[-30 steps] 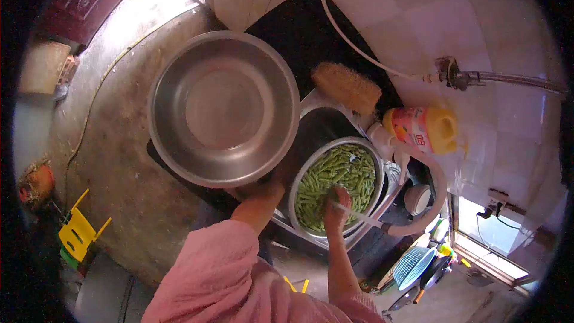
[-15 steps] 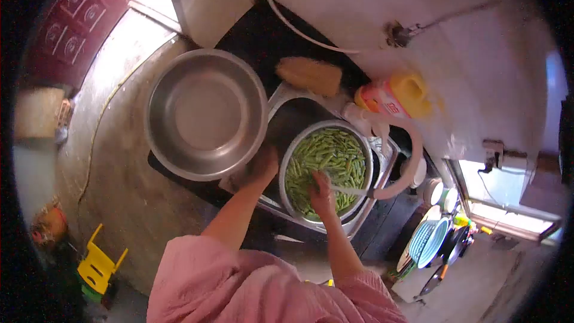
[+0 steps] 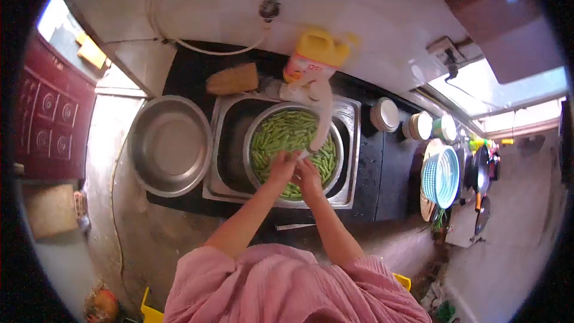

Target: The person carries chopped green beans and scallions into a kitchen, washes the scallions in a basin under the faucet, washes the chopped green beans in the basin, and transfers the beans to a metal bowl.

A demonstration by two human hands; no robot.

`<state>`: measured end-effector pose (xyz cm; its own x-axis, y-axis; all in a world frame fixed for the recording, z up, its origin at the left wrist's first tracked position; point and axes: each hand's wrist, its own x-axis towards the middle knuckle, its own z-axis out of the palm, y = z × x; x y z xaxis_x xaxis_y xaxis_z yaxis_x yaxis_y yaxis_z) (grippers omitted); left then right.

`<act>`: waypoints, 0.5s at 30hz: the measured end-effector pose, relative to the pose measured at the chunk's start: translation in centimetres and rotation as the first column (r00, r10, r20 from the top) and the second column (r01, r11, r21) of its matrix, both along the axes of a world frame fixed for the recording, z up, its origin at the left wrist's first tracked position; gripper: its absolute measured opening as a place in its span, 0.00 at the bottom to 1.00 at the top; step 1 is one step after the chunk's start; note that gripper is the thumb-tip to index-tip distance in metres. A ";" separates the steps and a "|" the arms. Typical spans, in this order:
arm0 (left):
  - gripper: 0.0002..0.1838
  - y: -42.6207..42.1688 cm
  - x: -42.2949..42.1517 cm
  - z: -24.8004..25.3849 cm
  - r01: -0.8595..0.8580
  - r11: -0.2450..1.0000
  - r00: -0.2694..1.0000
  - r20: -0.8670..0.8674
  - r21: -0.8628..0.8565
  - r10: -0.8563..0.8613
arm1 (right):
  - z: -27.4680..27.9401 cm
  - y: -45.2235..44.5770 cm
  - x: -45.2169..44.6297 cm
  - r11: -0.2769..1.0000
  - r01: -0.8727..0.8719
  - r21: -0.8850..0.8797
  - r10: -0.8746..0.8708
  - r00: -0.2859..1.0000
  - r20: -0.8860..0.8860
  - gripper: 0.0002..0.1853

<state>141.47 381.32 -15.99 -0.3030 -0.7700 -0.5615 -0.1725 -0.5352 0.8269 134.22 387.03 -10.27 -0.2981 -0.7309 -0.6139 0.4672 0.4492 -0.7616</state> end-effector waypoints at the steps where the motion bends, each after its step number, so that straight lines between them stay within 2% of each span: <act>1: 0.17 0.2 -1.5 -1.3 0.089 0.994 0.969 0.238 -0.066 -0.071 | -0.5 0.3 -0.5 0.999 -0.010 0.051 0.011 1.000 -0.016 0.25; 3: 0.21 0.4 -3.3 -6.4 0.099 0.991 0.994 0.056 -0.092 -0.094 | -0.9 0.5 -2.0 0.995 -0.101 -0.025 0.096 0.981 -0.171 0.23; 4: 0.24 0.4 -3.0 -6.5 0.169 0.958 0.980 0.142 -0.232 -0.139 | -1.3 0.8 -3.0 0.986 -0.154 -0.057 0.136 0.959 -0.250 0.22; 5: 0.27 0.3 -2.7 -6.5 0.236 0.902 0.958 0.240 -0.361 -0.155 | -2.9 1.6 -4.6 0.947 -0.318 -0.042 0.226 0.754 -0.617 0.25; 6: 0.31 0.1 -1.0 -3.2 0.416 0.730 0.858 0.499 -0.542 -0.119 | -3.8 2.3 -5.7 0.967 -0.249 -0.047 0.160 0.746 -0.647 0.26; 7: 0.35 -0.3 0.4 -0.6 0.607 0.497 0.713 0.701 -0.620 0.002 | -4.5 2.9 -6.7 0.982 -0.179 -0.057 0.095 0.732 -0.675 0.26; 8: 0.39 -0.8 1.5 0.3 0.593 0.585 0.705 0.708 -0.554 -0.044 | -5.6 3.4 -7.8 0.992 -0.109 -0.068 0.030 0.711 -0.702 0.27; 9: 0.44 -1.2 2.6 0.9 0.573 0.665 0.699 0.710 -0.479 -0.091 | -6.9 3.9 -9.0 0.996 -0.060 -0.071 0.005 0.797 -0.604 0.29; 12: 0.55 -1.4 3.3 2.2 0.480 0.810 0.730 0.666 -0.337 -0.155 | -9.1 4.5 -9.0 0.991 0.099 -0.085 -0.126 0.893 -0.431 0.34; 15: 0.60 -0.6 2.3 0.0 0.406 0.893 0.749 0.630 -0.192 -0.205 | -8.7 2.9 -7.3 0.976 0.214 0.038 -0.215 0.976 0.029 0.39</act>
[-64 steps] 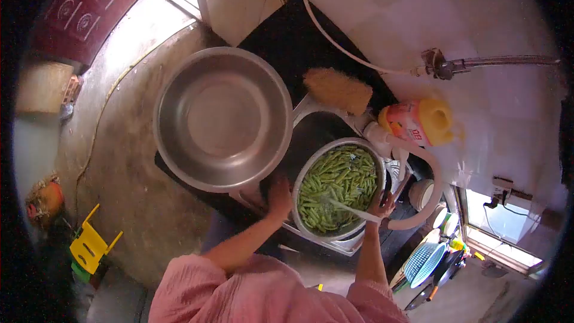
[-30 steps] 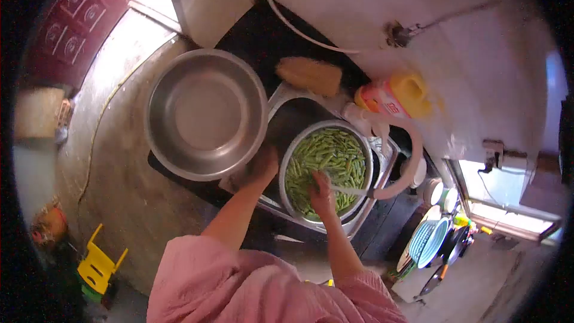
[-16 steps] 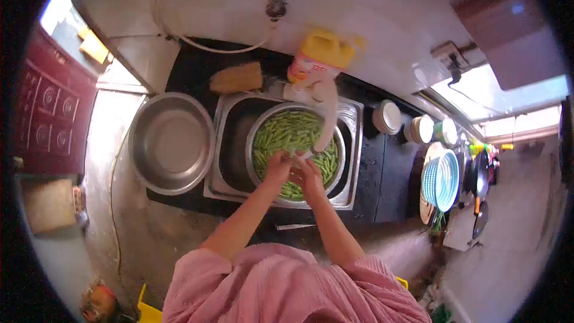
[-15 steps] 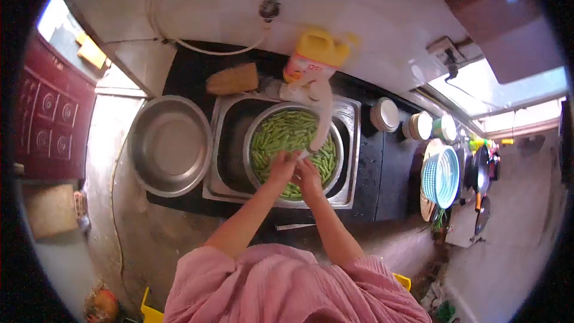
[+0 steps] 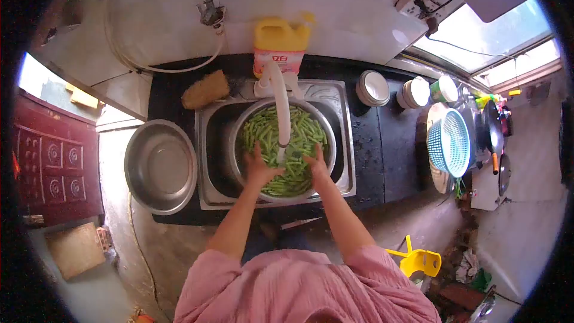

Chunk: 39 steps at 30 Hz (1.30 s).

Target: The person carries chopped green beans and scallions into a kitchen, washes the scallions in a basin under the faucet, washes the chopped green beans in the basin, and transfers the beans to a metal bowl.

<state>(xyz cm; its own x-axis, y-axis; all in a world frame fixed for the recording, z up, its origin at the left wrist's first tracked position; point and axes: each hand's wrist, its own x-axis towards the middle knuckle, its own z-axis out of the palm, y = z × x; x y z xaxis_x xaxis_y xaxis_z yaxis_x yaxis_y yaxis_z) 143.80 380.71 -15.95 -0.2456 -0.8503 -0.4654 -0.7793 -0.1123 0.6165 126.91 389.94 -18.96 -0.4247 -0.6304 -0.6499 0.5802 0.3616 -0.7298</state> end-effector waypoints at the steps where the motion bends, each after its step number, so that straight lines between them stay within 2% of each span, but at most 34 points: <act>1: 0.60 -0.1 -0.4 -1.3 -0.006 0.998 0.998 -0.068 0.064 0.011 | 0.3 -0.7 0.7 1.000 -0.011 0.024 0.010 0.998 0.065 0.39; 2: 0.60 -0.2 -0.8 -1.9 -0.011 0.991 0.991 -0.132 0.130 0.028 | 0.5 -1.5 1.3 0.999 -0.025 0.045 0.019 0.991 0.129 0.39; 3: 0.59 -0.6 -1.0 -2.5 0.015 0.980 0.963 -0.268 0.199 0.040 | 0.8 -2.2 1.8 0.997 -0.042 0.066 0.028 0.981 0.192 0.39; 4: 0.58 -0.8 -1.1 -3.1 0.050 0.963 0.915 -0.398 0.264 0.061 | 1.1 -2.5 2.3 1.000 -0.013 -0.020 0.019 0.950 0.311 0.36; 7: 0.50 -1.1 -0.9 -3.7 0.064 0.990 0.926 -0.378 0.123 -0.012 | 4.8 -3.4 3.3 0.994 -0.087 -0.058 0.098 0.971 0.219 0.33; 10: 0.43 -1.7 -0.5 3.2 0.038 0.959 0.895 -0.437 0.282 0.093 | 3.6 -3.5 1.8 0.964 -0.224 -0.142 0.228 0.974 0.014 0.34; 11: 0.40 -1.7 -0.4 2.9 0.084 0.990 0.913 -0.407 0.115 -0.030 | 3.6 -3.5 1.7 0.940 -0.333 -0.078 0.312 0.929 -0.199 0.33; 13: 0.35 -1.5 -0.4 1.4 0.191 0.956 0.924 -0.288 -0.221 -0.251 | 3.7 -3.7 1.3 0.856 -0.512 0.066 0.457 0.691 -0.559 0.32; 14: 0.33 -1.4 -0.5 1.0 0.208 0.931 0.922 -0.256 -0.300 -0.289 | 4.5 -4.0 1.2 0.811 -0.567 0.142 0.487 0.522 -0.700 0.32; 16: 0.31 -1.2 -0.4 0.1 0.244 0.862 0.917 -0.184 -0.444 -0.354 | 6.3 -3.9 0.5 0.689 -0.679 0.253 0.470 0.152 -0.870 0.32; 19: 0.23 -1.6 0.5 0.2 0.268 0.859 0.920 -0.148 -0.437 -0.363 | 10.6 -5.8 -1.3 0.663 -0.637 0.394 0.577 0.098 -0.811 0.27; 22: 0.25 -2.6 0.7 2.9 0.398 0.912 0.917 0.069 -0.093 -0.393 | 14.2 -8.3 -1.4 0.848 -0.497 0.181 0.154 -0.094 -0.983 0.27; 25: 0.25 -3.4 -0.1 5.2 0.429 0.902 0.873 0.235 0.051 -0.428 | 13.2 -9.8 -1.9 0.842 -0.476 0.254 0.088 -0.343 -0.935 0.26; 28: 0.26 -3.2 0.8 3.0 0.495 0.800 0.869 0.189 -0.340 -0.457 | 9.3 -8.0 -2.6 0.770 -0.530 0.356 0.247 -0.266 -0.932 0.25; 31: 0.30 -4.5 -0.3 2.5 0.454 0.778 0.891 0.206 -0.435 -0.404 | 8.2 -5.4 -2.7 0.700 -0.558 0.446 0.353 -0.272 -0.895 0.32; 34: 0.34 -6.9 -1.9 3.0 0.503 0.687 0.855 0.187 -0.525 -0.484 | 7.7 -5.9 -3.4 0.711 -0.532 0.460 0.416 -0.209 -0.885 0.32; 37: 0.38 -9.6 -4.0 0.0 0.583 0.487 0.799 0.353 -0.650 -0.487 | 4.5 -8.3 -5.1 0.752 -0.570 0.330 0.265 -0.196 -0.944 0.31; 38: 0.40 -10.3 -4.4 -0.6 0.641 0.520 0.759 0.363 -0.565 -0.541 | 3.4 -9.0 -5.5 0.738 -0.578 0.350 0.301 -0.182 -0.936 0.30; 39: 0.40 -10.6 -4.8 -1.5 0.649 0.520 0.753 0.372 -0.556 -0.542 | 2.5 -9.6 -5.8 0.723 -0.585 0.367 0.336 -0.167 -0.927 0.30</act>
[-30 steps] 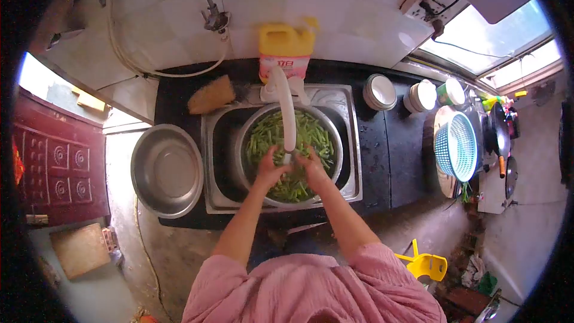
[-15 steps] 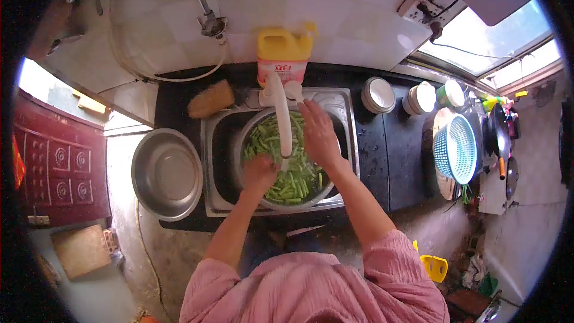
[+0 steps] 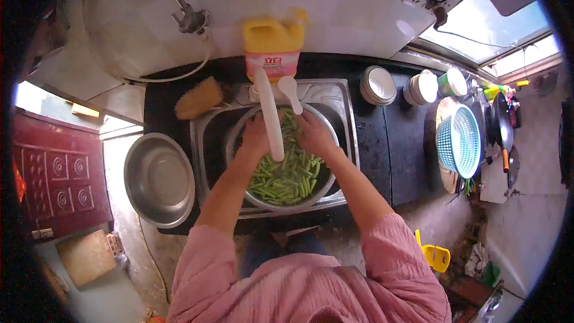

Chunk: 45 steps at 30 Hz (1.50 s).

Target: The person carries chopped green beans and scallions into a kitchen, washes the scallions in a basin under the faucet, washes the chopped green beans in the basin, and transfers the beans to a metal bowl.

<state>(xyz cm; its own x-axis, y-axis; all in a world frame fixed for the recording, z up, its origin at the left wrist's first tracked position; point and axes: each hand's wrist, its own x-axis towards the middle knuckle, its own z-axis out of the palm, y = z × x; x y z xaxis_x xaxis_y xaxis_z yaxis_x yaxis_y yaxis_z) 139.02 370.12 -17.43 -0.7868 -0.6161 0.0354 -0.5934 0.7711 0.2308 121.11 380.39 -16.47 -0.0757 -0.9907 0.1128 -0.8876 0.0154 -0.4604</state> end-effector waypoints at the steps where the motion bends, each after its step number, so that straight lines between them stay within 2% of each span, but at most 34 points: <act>1: 0.40 -0.2 -0.3 -0.9 0.001 1.000 1.000 0.013 0.000 -0.001 | -0.9 -0.4 -0.2 0.999 -0.003 0.037 0.002 1.000 0.017 0.30; 2: 0.40 -0.2 -0.6 -1.2 0.002 1.000 1.000 0.025 0.001 -0.002 | -1.5 -0.7 -0.2 0.996 0.010 0.086 -0.016 0.997 0.072 0.31; 5: 0.39 -0.2 -0.3 -1.9 -0.042 0.978 0.991 0.130 0.203 0.016 | -2.4 -0.8 -0.2 0.962 0.024 0.274 -0.078 0.979 0.189 0.35; 7: 0.38 -0.4 1.1 -6.0 -0.003 0.984 0.994 0.110 0.179 -0.017 | -1.3 -0.2 0.2 0.896 0.008 0.444 -0.109 0.973 0.204 0.39; 8: 0.38 -0.6 1.7 -6.5 0.015 0.987 0.995 0.097 0.163 -0.031 | -1.2 0.0 0.0 0.860 -0.044 0.508 -0.121 0.950 0.288 0.40; 10: 0.39 -1.1 3.1 -7.2 0.082 0.968 0.979 0.164 0.236 -0.123 | -0.8 0.3 -0.4 0.788 -0.120 0.604 -0.170 0.901 0.400 0.43; 12: 0.40 -0.6 3.5 -4.8 0.037 0.920 0.971 0.205 0.391 -0.126 | -0.2 1.1 -0.4 0.728 -0.109 0.677 -0.250 0.877 0.410 0.45; 13: 0.41 0.0 3.7 -3.1 -0.040 0.865 0.972 0.222 0.501 -0.084 | 0.0 1.7 -0.1 0.700 -0.082 0.709 -0.294 0.872 0.392 0.46; 15: 0.42 1.0 4.4 -4.0 -0.061 0.827 0.991 0.133 0.559 -0.017 | -2.1 2.9 0.2 0.724 -0.103 0.682 -0.413 0.727 0.548 0.47; 16: 0.43 1.4 5.2 -8.0 -0.014 0.859 1.000 0.022 0.512 0.003 | -2.9 3.5 0.5 0.736 -0.111 0.667 -0.462 0.638 0.616 0.47; 18: 0.44 2.3 5.9 -10.0 -0.059 0.811 0.996 -0.020 0.582 0.087 | 1.3 4.0 2.6 0.659 -0.058 0.750 -0.702 0.310 0.641 0.46; 19: 0.46 2.9 5.8 -9.5 -0.148 0.711 0.987 0.062 0.687 0.145 | 2.8 4.0 3.7 0.613 -0.050 0.789 -0.780 0.123 0.614 0.46; 22: 0.49 4.6 4.7 -5.8 -0.288 0.449 0.929 0.133 0.846 0.345 | 1.0 4.0 5.8 0.635 -0.011 0.772 -0.753 -0.231 0.616 0.43; 23: 0.49 5.1 4.4 -4.8 -0.303 0.372 0.898 0.132 0.878 0.420 | -1.2 3.9 6.2 0.642 0.069 0.764 -0.745 -0.177 0.643 0.41; 25: 0.47 6.2 4.1 -8.5 -0.215 0.352 0.814 -0.032 0.911 0.580 | -6.3 3.6 6.8 0.653 0.224 0.723 -0.732 -0.060 0.679 0.38; 28: 0.43 7.7 3.2 -8.4 -0.075 0.352 0.605 -0.238 0.933 0.760 | -4.2 2.6 7.4 0.708 0.375 0.599 -0.653 0.024 0.757 0.40; 30: 0.41 8.0 2.7 -5.4 -0.036 0.346 0.520 -0.278 0.938 0.808 | -1.1 2.0 7.6 0.750 0.372 0.547 -0.602 0.042 0.797 0.37; 31: 0.39 8.2 2.9 -3.5 -0.215 0.409 0.556 -0.233 0.887 0.798 | 0.2 1.7 7.7 0.771 0.371 0.517 -0.574 0.053 0.817 0.35; 34: 0.38 8.6 2.3 1.7 -0.157 0.424 0.444 -0.320 0.892 0.837 | 2.1 1.3 8.2 0.776 0.367 0.513 -0.545 -0.018 0.838 0.32; 37: 0.37 8.6 3.0 5.0 -0.269 0.494 0.542 -0.295 0.827 0.787 | 3.8 1.7 8.7 0.823 0.386 0.417 -0.439 -0.033 0.898 0.30; 40: 0.37 8.6 3.3 5.7 -0.272 0.412 0.553 -0.209 0.869 0.806 | 3.5 1.8 9.1 0.813 0.436 0.386 -0.442 0.031 0.896 0.20; 43: 0.35 8.9 3.5 5.7 -0.179 0.466 0.456 -0.347 0.866 0.820 | 4.5 1.7 9.2 0.798 0.369 0.475 -0.479 -0.088 0.873 0.19; 45: 0.35 8.9 3.7 5.9 -0.248 0.481 0.452 -0.338 0.841 0.825 | 5.8 1.7 10.0 0.812 0.350 0.468 -0.452 -0.132 0.882 0.20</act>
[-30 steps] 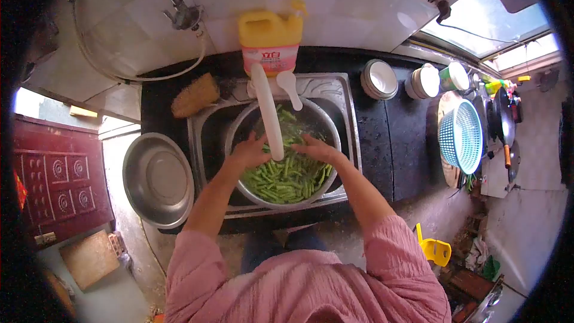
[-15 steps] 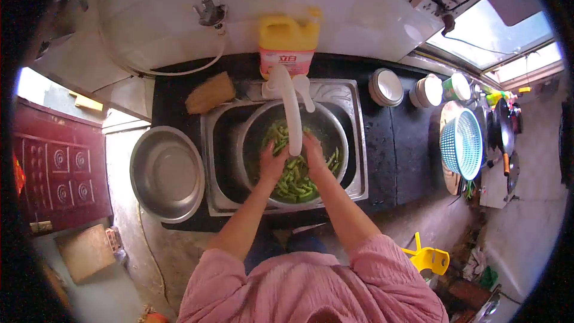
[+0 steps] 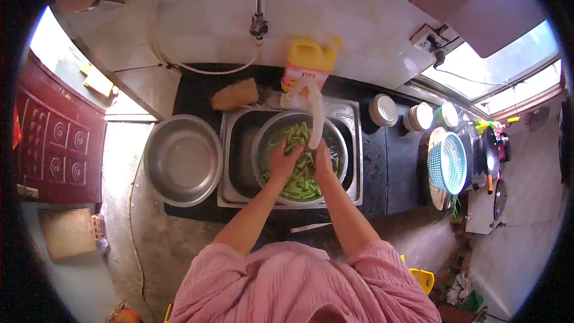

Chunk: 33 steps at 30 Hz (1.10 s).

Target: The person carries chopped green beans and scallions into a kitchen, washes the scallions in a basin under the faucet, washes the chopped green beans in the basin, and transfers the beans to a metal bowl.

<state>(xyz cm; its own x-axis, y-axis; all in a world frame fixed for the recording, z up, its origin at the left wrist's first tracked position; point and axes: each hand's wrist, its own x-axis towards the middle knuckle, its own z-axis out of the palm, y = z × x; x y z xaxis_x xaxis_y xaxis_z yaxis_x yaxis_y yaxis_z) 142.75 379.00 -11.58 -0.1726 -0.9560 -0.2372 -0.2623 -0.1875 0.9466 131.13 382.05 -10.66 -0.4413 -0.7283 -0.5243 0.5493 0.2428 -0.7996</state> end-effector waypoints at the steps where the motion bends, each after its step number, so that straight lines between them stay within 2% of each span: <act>1: 0.34 0.0 0.2 0.0 -0.014 1.000 0.999 0.033 -0.011 0.015 | 0.5 0.0 0.4 1.000 0.003 -0.014 -0.003 1.000 0.025 0.20; 4: 0.34 -0.2 1.7 3.2 0.035 0.999 0.992 -0.122 0.004 -0.034 | 0.5 0.1 0.9 0.998 0.011 0.057 -0.015 0.997 0.070 0.22; 7: 0.33 -0.4 2.3 2.3 -0.007 1.000 0.998 -0.070 0.012 0.008 | -0.5 0.0 1.6 0.998 -0.014 0.067 0.022 0.993 -0.120 0.23; 10: 0.31 -0.7 4.4 3.4 0.081 0.997 0.997 0.011 -0.006 -0.081 | -0.1 0.4 2.3 0.997 -0.040 -0.074 0.052 0.984 0.171 0.27; 12: 0.30 -1.4 6.8 -0.2 -0.047 0.996 0.998 0.042 -0.072 0.050 | -1.4 -1.4 5.4 0.993 -0.073 -0.091 0.093 0.967 0.238 0.29; 13: 0.29 -1.6 7.2 -1.4 -0.084 0.991 0.995 0.036 -0.105 0.088 | -1.6 -2.0 6.2 0.991 -0.085 -0.100 0.104 0.974 0.203 0.29; 16: 0.28 -3.5 11.3 0.9 -0.075 0.997 0.965 -0.253 -0.032 0.064 | -0.1 -4.1 10.2 0.970 -0.148 -0.191 0.176 0.975 0.139 0.28; 19: 0.26 -4.1 16.4 4.2 -0.171 0.984 0.923 -0.343 0.049 0.177 | 4.4 -6.4 15.4 0.953 -0.279 -0.116 0.296 0.942 0.160 0.26; 20: 0.25 -4.2 18.0 5.4 -0.222 0.973 0.919 -0.320 0.063 0.230 | 2.6 -7.5 17.0 0.934 -0.320 -0.162 0.335 0.939 0.078 0.26; 22: 0.24 -4.7 21.4 8.0 -0.271 0.949 0.905 -0.293 0.159 0.308 | 1.0 -9.1 20.8 0.912 -0.356 -0.203 0.381 0.919 0.100 0.26; 23: 0.25 -5.3 23.5 8.6 -0.274 0.932 0.899 -0.281 0.239 0.336 | 1.7 -9.6 22.9 0.913 -0.352 -0.207 0.393 0.895 0.211 0.25; 25: 0.26 -7.9 28.6 0.6 -0.394 0.918 0.918 -0.068 -0.055 0.390 | 4.5 -10.9 26.0 0.882 -0.458 -0.110 0.446 0.887 -0.121 0.29; 27: 0.27 -7.8 29.5 2.6 -0.401 0.916 0.914 -0.053 0.008 0.401 | 2.7 -11.6 27.2 0.760 -0.617 -0.202 0.458 0.730 -0.507 0.30; 29: 0.28 -6.8 30.6 6.1 -0.416 0.906 0.907 -0.031 0.080 0.420 | 1.4 -11.3 27.2 0.658 -0.727 -0.195 0.426 0.573 -0.700 0.26; 30: 0.29 -6.4 31.0 7.4 -0.424 0.898 0.903 -0.021 0.118 0.429 | 2.3 -10.7 26.6 0.632 -0.755 -0.176 0.432 0.532 -0.728 0.22; 32: 0.24 -6.8 32.7 3.9 -0.431 0.902 0.898 0.113 0.018 0.426 | 4.2 -9.5 24.8 0.643 -0.740 -0.197 0.494 0.598 -0.631 0.17; 33: 0.22 -6.7 32.3 3.9 -0.351 0.933 0.895 0.263 -0.082 0.360 | 4.7 -8.8 23.8 0.683 -0.692 -0.232 0.532 0.690 -0.490 0.16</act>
